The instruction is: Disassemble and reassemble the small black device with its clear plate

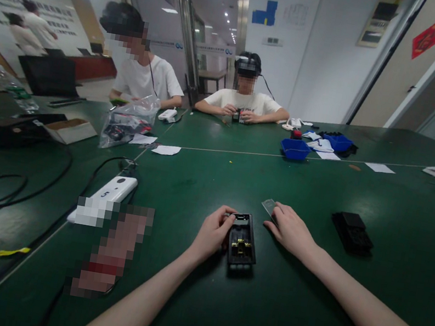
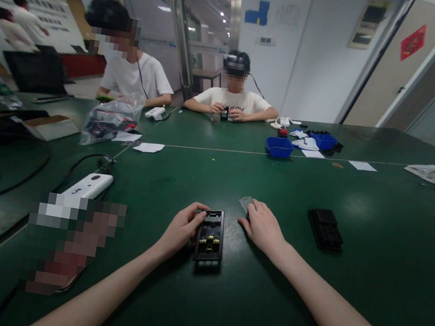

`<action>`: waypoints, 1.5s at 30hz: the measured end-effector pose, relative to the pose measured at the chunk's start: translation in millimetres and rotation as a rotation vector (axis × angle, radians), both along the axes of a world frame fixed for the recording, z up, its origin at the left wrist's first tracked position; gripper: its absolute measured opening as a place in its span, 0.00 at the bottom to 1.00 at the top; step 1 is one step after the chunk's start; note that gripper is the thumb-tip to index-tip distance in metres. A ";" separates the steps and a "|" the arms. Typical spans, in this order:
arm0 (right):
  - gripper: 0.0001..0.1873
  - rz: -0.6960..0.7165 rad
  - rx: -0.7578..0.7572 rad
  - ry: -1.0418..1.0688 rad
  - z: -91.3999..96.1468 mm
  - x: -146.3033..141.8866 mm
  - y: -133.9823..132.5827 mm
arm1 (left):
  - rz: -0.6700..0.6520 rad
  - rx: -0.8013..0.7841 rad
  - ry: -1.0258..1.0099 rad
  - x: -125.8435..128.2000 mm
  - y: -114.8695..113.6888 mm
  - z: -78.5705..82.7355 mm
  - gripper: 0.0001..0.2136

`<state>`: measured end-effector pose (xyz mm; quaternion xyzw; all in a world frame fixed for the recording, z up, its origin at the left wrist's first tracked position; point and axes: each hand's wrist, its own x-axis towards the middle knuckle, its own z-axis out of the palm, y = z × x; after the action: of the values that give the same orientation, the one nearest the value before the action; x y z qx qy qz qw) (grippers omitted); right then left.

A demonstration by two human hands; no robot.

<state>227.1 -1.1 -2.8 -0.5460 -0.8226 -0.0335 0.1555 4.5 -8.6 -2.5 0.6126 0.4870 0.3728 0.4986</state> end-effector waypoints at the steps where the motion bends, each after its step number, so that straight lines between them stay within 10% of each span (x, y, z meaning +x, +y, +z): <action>1: 0.14 0.004 -0.016 0.028 0.1 -0.9 -0.5 | -0.003 0.003 0.003 -0.1 0.2 -0.2 0.12; 16: 0.27 -0.015 -0.175 -0.048 20.4 -8.7 -10.1 | -0.011 0.056 0.079 0.8 -0.3 3.1 0.11; 32: 0.26 0.010 -0.636 1.330 25.9 -14.8 -3.0 | -0.024 0.105 0.095 -0.1 1.3 1.0 0.12; 45: 0.24 0.229 -0.775 1.403 21.0 -47.8 -30.6 | -0.032 0.109 0.078 0.6 1.7 -2.5 0.11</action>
<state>179.2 -31.7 18.3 -0.3674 -0.5372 0.6205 0.4376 5.1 -6.8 -5.0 0.6605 0.4753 0.3668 0.4509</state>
